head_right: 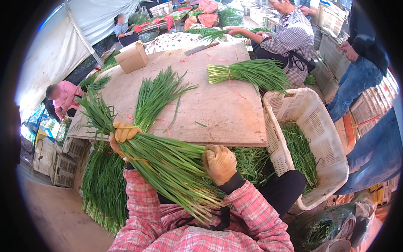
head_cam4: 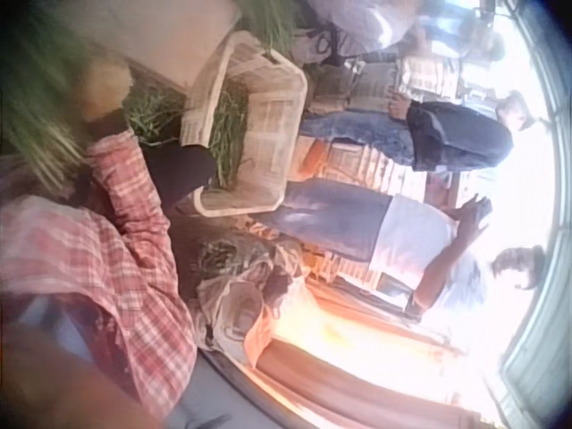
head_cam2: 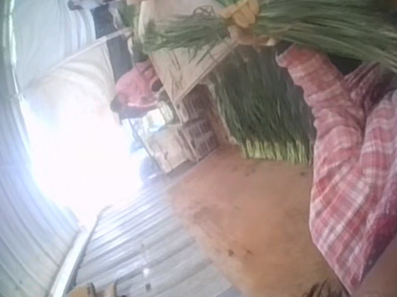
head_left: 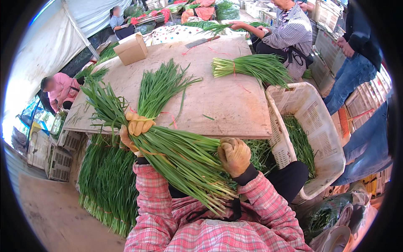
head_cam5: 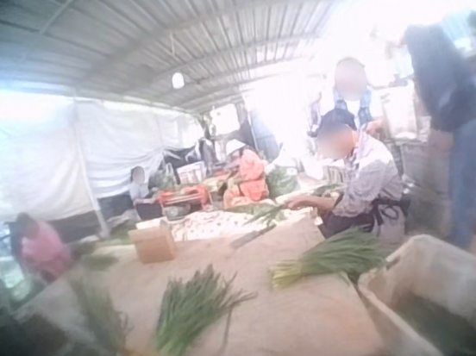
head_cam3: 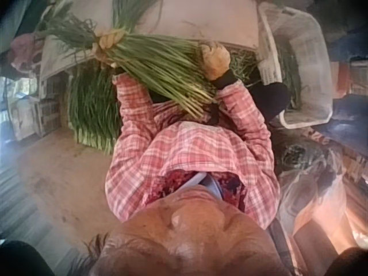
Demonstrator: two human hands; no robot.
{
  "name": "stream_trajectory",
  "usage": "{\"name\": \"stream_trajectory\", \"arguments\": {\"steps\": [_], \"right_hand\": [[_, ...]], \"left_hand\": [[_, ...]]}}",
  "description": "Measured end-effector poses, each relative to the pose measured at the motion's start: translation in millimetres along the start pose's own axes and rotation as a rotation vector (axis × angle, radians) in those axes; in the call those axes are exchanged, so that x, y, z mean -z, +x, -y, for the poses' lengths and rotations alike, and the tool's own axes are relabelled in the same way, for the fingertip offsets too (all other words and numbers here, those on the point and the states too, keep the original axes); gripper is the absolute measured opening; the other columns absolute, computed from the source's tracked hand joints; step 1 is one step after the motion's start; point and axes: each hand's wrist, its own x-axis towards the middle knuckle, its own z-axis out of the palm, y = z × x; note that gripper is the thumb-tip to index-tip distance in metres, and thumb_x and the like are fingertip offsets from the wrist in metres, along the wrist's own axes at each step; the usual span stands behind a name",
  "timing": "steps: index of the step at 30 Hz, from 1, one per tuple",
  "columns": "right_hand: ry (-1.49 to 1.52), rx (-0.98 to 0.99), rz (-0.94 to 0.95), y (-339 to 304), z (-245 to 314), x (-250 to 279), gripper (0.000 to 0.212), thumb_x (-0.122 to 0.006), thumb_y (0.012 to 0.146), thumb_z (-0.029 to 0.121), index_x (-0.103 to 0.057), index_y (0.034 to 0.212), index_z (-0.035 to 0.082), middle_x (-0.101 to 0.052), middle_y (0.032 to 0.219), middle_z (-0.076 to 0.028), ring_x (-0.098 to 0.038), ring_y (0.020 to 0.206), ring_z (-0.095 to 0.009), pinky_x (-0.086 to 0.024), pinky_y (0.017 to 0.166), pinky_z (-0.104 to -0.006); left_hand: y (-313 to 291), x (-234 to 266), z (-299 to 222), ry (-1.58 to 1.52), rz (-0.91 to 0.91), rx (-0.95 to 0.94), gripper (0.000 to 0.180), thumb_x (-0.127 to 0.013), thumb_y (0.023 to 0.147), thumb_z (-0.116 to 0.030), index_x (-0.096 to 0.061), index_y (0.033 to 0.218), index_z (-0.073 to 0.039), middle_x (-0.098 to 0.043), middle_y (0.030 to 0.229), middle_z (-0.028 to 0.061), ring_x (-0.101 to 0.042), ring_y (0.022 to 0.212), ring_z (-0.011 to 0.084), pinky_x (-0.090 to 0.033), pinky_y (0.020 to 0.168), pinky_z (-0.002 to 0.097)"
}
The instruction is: The person bunches green chives by hand, secures the bundle with a red tie, and places the bundle into a plastic crate.
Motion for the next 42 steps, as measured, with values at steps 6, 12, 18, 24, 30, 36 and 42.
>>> {"name": "stream_trajectory", "arguments": {"steps": [6, 12, 18, 24, 30, 36, 42], "right_hand": [[0.009, -0.043, 0.159, -1.3, 6.8, 5.2, 0.029, -0.073, 0.071, 0.017, -0.061, 0.097, 0.011, -0.063, 0.091, -0.007, -0.059, 0.079, -0.027, -0.047, 0.066, -0.0390], [0.446, -0.164, -0.055, -22.4, -26.9, -0.8, 0.011, -0.065, 0.084, 0.009, -0.061, 0.093, 0.005, -0.061, 0.075, -0.007, -0.061, 0.063, -0.019, -0.048, 0.057, -0.0274], [0.470, -0.913, 0.070, -90.1, -104.8, 53.1, 0.020, -0.064, 0.088, 0.018, -0.062, 0.096, 0.000, -0.063, 0.081, -0.005, -0.056, 0.063, -0.015, -0.044, 0.057, -0.0273], [1.004, -0.767, 0.253, -50.4, -69.7, 45.3, 0.079, -0.074, 0.078, 0.036, -0.038, 0.135, -0.004, -0.044, 0.136, -0.019, -0.049, 0.120, -0.026, -0.045, 0.094, -0.0366], [1.087, -0.974, -0.162, -42.3, -60.1, 14.9, 0.025, -0.058, 0.093, 0.024, -0.066, 0.091, 0.000, -0.054, 0.064, 0.003, -0.043, 0.052, -0.004, -0.032, 0.045, -0.0190], [1.232, -0.743, 0.377, -56.3, -74.1, 13.4, 0.065, -0.068, 0.079, 0.001, -0.038, 0.137, 0.000, -0.051, 0.130, -0.013, -0.058, 0.101, -0.021, -0.049, 0.086, -0.0304], [1.079, -0.590, 0.367, -33.8, -20.9, -1.3, 0.023, -0.057, 0.093, 0.020, -0.065, 0.103, 0.001, -0.065, 0.083, -0.005, -0.058, 0.075, -0.011, -0.048, 0.068, -0.0282]], "left_hand": [[-6.4, 4.9, 0.1, -0.005, -0.107, -0.035, 0.022, -0.058, 0.087, -0.015, -0.047, 0.103, -0.004, -0.039, 0.063, -0.0092, -0.043, 0.058, 0.0022, -0.038, 0.064, 0.0228], [-4.2, 0.9, 1.3, -0.050, -0.088, -0.094, 0.021, -0.056, 0.089, -0.016, -0.047, 0.103, -0.004, -0.040, 0.065, -0.0092, -0.042, 0.058, 0.0025, -0.038, 0.065, 0.0224], [0.7, -3.6, -26.5, -0.151, 0.000, -0.159, 0.008, -0.050, 0.091, -0.015, -0.049, 0.094, -0.007, -0.040, 0.064, -0.0081, -0.042, 0.060, 0.0044, -0.040, 0.069, 0.0228], [5.4, 1.8, -29.7, -0.107, 0.095, -0.047, 0.023, -0.047, 0.092, -0.016, -0.039, 0.071, -0.016, -0.041, 0.064, -0.0071, -0.044, 0.064, 0.0054, -0.042, 0.074, 0.0241], [9.6, 11.5, -45.3, -0.023, 0.054, -0.048, 0.021, -0.044, 0.093, -0.017, -0.043, 0.073, -0.012, -0.044, 0.066, -0.0055, -0.046, 0.067, 0.0066, -0.043, 0.076, 0.0250], [2.5, 33.3, -45.9, -0.164, 0.012, -0.030, 0.019, -0.043, 0.095, -0.018, -0.050, 0.081, -0.007, -0.052, 0.073, -0.0011, -0.051, 0.071, 0.0088, -0.044, 0.079, 0.0263], [1.3, 12.9, -28.4, -0.124, -0.064, 0.120, 0.020, -0.041, 0.095, -0.018, -0.050, 0.089, -0.001, -0.054, 0.080, 0.0023, -0.053, 0.078, 0.0118, -0.046, 0.083, 0.0285]]}}
